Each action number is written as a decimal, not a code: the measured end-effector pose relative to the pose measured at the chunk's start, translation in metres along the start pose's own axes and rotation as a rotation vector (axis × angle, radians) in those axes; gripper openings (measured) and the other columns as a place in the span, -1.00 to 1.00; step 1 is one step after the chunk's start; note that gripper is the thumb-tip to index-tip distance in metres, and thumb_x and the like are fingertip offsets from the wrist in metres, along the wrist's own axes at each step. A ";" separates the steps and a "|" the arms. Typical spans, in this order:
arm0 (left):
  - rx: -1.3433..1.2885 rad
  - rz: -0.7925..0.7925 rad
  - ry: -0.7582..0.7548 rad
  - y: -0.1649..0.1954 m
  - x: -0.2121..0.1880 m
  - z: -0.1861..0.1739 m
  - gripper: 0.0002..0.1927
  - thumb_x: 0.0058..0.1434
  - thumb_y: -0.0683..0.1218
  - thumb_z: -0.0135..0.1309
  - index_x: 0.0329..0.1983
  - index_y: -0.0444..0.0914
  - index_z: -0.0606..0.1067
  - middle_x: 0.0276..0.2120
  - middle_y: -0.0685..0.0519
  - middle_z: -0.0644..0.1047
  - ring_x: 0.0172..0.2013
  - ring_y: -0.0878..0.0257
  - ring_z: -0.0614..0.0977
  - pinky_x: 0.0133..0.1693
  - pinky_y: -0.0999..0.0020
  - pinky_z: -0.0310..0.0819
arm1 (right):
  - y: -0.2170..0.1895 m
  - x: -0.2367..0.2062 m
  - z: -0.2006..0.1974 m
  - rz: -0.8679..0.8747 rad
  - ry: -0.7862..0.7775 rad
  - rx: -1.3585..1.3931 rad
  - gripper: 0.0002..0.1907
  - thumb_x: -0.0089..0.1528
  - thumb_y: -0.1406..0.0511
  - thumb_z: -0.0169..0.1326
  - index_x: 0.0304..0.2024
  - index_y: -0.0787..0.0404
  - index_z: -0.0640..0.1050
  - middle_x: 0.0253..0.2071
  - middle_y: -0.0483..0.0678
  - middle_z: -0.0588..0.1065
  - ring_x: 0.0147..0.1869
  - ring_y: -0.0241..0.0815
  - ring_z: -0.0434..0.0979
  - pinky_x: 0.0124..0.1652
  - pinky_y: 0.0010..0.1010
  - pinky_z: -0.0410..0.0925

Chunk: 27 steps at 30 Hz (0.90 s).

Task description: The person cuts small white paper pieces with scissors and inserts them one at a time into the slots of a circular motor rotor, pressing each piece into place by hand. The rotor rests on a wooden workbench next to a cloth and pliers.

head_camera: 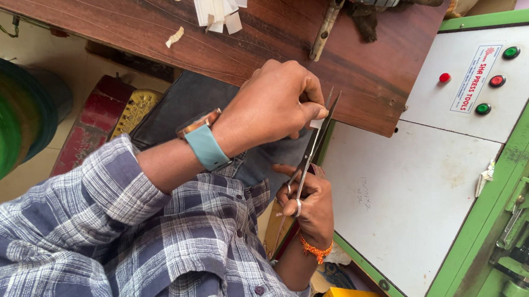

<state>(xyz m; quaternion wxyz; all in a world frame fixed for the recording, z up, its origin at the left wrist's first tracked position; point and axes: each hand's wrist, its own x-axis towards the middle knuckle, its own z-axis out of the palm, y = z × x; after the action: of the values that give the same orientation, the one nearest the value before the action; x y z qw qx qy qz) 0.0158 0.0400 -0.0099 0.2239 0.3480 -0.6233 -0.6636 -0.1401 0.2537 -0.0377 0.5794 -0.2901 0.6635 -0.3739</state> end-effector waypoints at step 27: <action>-0.484 0.087 0.012 -0.028 0.001 0.018 -0.72 0.32 -0.12 0.10 0.08 -0.22 0.50 -0.29 -0.01 0.71 -0.48 0.36 0.69 -0.52 0.51 0.53 | 0.011 -0.002 0.003 -0.152 0.135 0.075 0.13 -0.24 -0.25 0.43 0.10 0.44 0.52 -0.38 -0.06 0.52 -0.47 -0.46 0.33 -0.47 -0.66 0.14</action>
<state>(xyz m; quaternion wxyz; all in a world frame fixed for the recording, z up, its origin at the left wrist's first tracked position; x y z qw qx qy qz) 0.0057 0.0552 -0.0379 0.3329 0.2609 -0.4592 -0.7812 -0.1361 0.2615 -0.0459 0.5138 -0.2917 0.6628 -0.4599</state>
